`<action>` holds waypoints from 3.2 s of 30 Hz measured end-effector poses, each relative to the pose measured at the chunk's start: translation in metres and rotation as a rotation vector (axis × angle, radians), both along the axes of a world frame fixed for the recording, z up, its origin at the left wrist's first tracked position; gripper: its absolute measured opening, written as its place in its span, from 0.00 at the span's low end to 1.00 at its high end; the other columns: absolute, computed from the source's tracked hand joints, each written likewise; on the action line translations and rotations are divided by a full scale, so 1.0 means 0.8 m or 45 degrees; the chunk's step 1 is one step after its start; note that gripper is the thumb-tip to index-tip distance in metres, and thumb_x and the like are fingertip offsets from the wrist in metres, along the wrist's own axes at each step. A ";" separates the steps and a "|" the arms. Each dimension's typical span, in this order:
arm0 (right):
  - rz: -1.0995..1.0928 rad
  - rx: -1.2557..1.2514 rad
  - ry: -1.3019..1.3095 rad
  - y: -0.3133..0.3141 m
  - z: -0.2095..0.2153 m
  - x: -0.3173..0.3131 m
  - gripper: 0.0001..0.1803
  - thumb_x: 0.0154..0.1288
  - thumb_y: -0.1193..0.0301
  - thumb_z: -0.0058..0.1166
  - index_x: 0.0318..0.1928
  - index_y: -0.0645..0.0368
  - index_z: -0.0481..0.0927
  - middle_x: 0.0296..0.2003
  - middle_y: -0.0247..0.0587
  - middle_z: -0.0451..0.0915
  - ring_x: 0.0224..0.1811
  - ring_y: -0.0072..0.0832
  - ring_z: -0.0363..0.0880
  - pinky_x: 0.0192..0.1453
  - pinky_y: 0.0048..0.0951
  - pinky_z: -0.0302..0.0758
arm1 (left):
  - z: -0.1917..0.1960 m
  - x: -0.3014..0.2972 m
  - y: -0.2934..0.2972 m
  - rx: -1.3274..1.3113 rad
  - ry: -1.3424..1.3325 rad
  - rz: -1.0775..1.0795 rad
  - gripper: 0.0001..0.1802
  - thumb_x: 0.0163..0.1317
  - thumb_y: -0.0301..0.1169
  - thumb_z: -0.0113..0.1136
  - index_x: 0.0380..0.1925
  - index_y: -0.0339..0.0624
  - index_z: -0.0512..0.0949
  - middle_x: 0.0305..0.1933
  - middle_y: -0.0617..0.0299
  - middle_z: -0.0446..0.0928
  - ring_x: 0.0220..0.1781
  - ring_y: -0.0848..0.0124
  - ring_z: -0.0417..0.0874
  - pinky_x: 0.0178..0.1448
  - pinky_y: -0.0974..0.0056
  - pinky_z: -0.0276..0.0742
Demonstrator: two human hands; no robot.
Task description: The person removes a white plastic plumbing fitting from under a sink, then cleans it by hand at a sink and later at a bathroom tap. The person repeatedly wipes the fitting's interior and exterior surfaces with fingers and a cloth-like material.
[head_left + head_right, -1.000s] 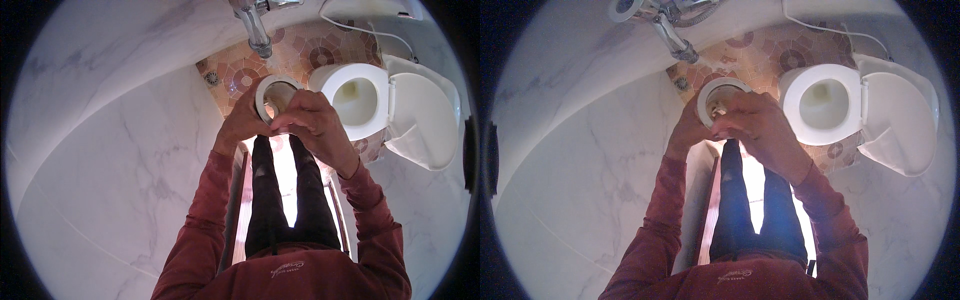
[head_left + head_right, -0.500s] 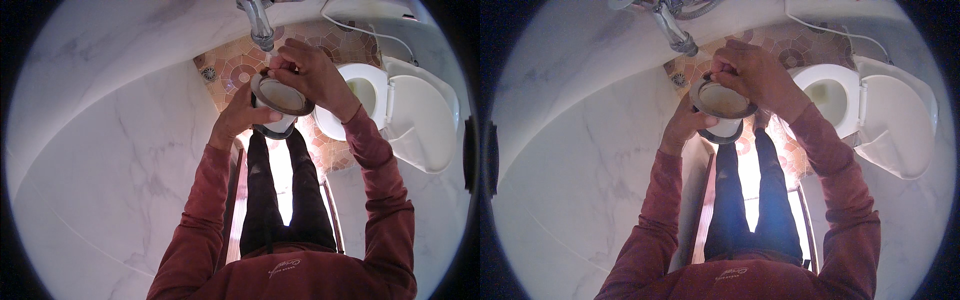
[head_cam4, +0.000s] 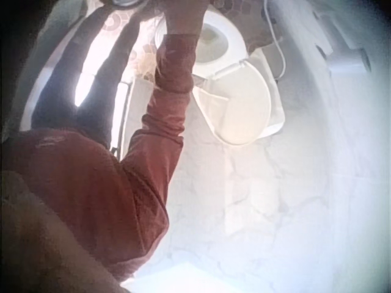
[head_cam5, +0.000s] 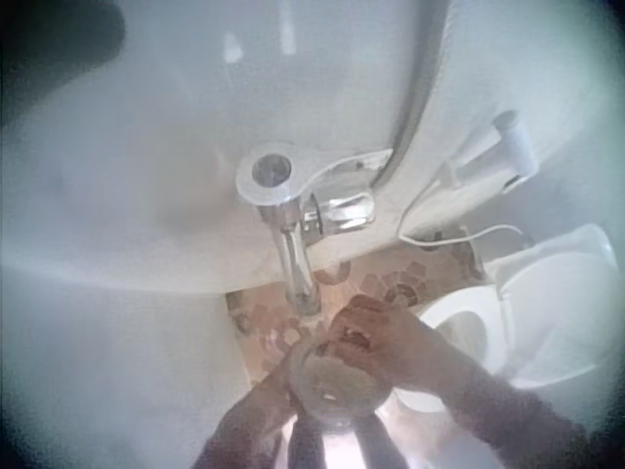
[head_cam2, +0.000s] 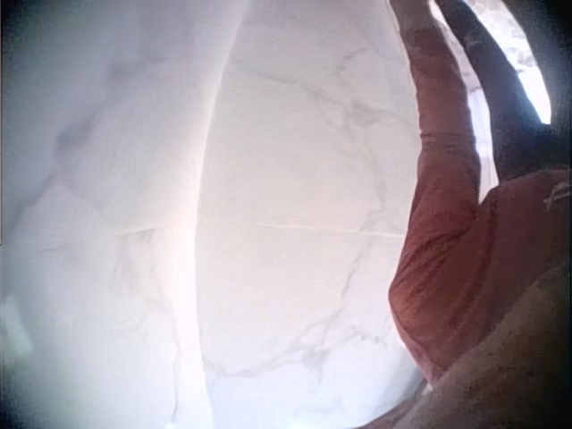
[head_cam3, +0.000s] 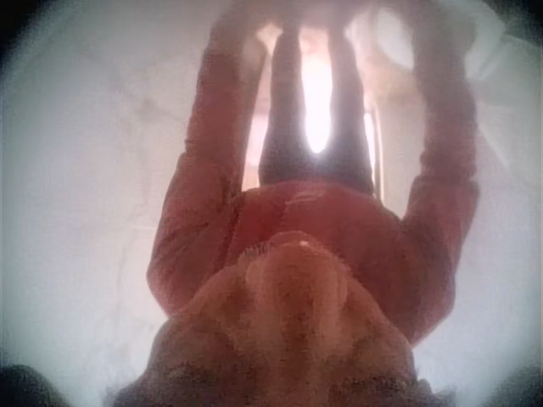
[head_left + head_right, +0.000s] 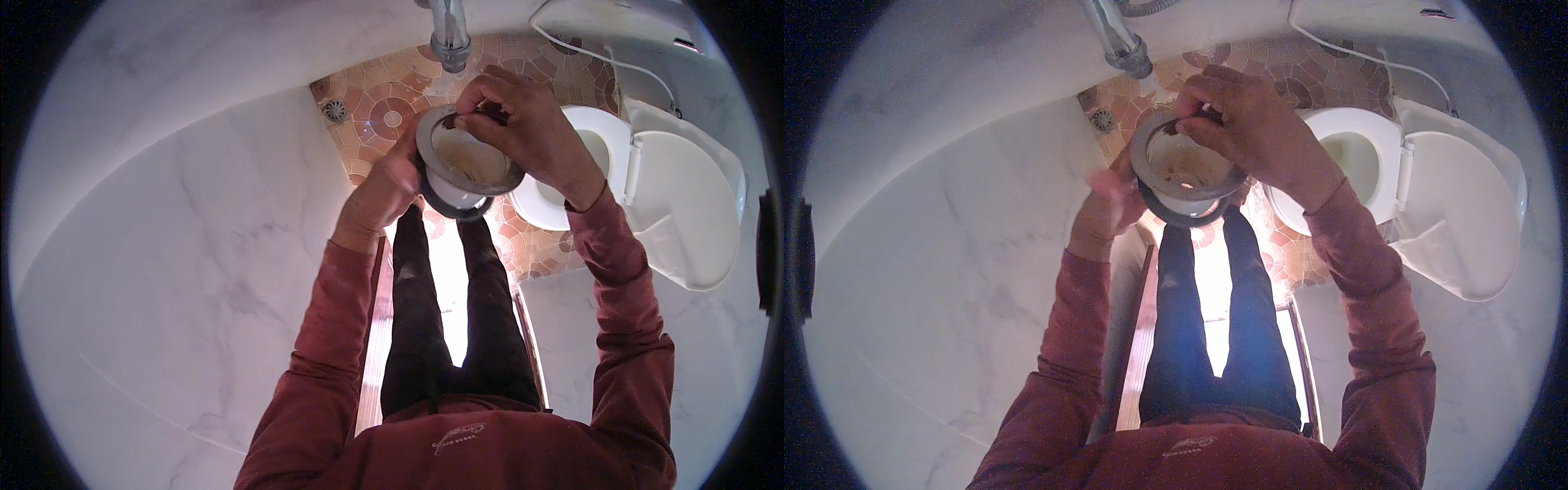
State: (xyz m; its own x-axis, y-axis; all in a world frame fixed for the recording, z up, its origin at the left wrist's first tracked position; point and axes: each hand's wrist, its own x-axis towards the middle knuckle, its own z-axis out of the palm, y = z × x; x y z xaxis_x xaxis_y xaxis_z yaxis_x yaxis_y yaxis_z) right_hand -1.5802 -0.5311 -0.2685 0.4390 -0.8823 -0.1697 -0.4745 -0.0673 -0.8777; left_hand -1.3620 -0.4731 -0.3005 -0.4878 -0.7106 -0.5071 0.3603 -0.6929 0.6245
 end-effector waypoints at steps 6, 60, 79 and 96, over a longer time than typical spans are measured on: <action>0.094 -0.005 0.016 0.002 -0.009 -0.002 0.08 0.66 0.69 0.64 0.39 0.60 0.80 0.36 0.46 0.81 0.37 0.44 0.86 0.43 0.40 0.81 | 0.002 -0.015 -0.001 0.229 -0.009 -0.134 0.36 0.68 0.51 0.58 0.66 0.35 0.70 0.57 0.57 0.78 0.58 0.69 0.80 0.62 0.63 0.77; -0.635 0.438 -0.123 0.059 -0.054 0.048 0.13 0.76 0.69 0.52 0.52 0.66 0.82 0.39 0.51 0.86 0.36 0.39 0.86 0.42 0.35 0.81 | -0.029 -0.038 0.001 -1.190 -1.461 0.277 0.29 0.63 0.45 0.57 0.59 0.36 0.79 0.52 0.49 0.83 0.53 0.55 0.84 0.58 0.53 0.77; 0.103 -0.065 0.238 0.009 -0.050 0.020 0.15 0.76 0.61 0.53 0.46 0.61 0.83 0.33 0.50 0.83 0.36 0.50 0.85 0.43 0.47 0.82 | -0.032 0.020 -0.033 0.361 -0.222 -0.024 0.24 0.72 0.52 0.50 0.53 0.43 0.75 0.51 0.58 0.76 0.54 0.66 0.78 0.61 0.57 0.78; 0.397 -0.380 0.611 -0.019 -0.040 0.021 0.16 0.76 0.60 0.53 0.41 0.60 0.85 0.32 0.50 0.84 0.37 0.49 0.84 0.44 0.48 0.80 | -0.046 0.012 -0.058 0.136 -0.521 -0.207 0.31 0.77 0.58 0.43 0.63 0.44 0.72 0.59 0.58 0.74 0.61 0.66 0.75 0.70 0.60 0.69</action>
